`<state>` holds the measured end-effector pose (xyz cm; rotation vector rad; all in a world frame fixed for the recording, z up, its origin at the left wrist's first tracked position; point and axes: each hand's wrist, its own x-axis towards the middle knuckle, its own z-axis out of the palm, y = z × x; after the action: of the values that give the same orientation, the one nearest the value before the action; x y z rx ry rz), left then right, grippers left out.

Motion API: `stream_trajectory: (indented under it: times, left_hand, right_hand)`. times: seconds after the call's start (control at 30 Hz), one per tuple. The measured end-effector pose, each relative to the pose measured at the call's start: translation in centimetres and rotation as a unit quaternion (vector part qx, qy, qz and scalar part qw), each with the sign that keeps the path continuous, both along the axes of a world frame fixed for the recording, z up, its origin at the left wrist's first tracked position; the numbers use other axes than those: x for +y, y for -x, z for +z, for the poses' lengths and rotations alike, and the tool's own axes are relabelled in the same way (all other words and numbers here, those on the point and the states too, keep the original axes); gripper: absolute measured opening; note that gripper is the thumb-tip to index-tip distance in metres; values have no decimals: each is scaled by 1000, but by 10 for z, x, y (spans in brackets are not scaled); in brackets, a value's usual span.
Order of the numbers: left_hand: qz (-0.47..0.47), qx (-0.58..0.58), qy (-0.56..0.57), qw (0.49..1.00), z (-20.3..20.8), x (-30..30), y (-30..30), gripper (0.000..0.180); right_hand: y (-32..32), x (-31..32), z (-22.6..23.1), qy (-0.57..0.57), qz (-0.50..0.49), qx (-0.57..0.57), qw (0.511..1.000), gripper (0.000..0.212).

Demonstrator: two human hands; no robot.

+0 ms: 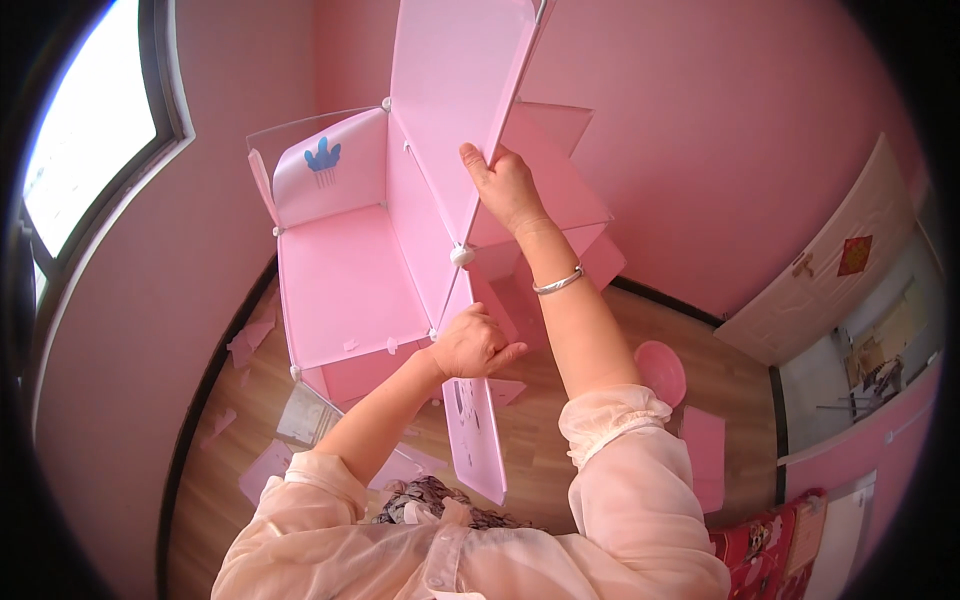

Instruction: The person assembles a pink plastic storage organizer by connecting panels using white joint pieces, handling the large panels by hand and reaching inside the compartments to secure the structure.

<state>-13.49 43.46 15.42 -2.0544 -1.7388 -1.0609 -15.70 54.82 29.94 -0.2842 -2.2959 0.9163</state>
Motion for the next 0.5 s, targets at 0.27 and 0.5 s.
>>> stream_trajectory:
  times: [0.27, 0.5]
  left_hand:
    - [-46, -87, -163, 982, -18, 3, -5, 27]
    - [-65, -131, -222, 964, -16, -4, 3, 25]
  right_hand:
    - [35, -17, -54, -60, -149, 289, 944, 37]
    - [50, -19, -36, -107, -186, 320, 923, 36]
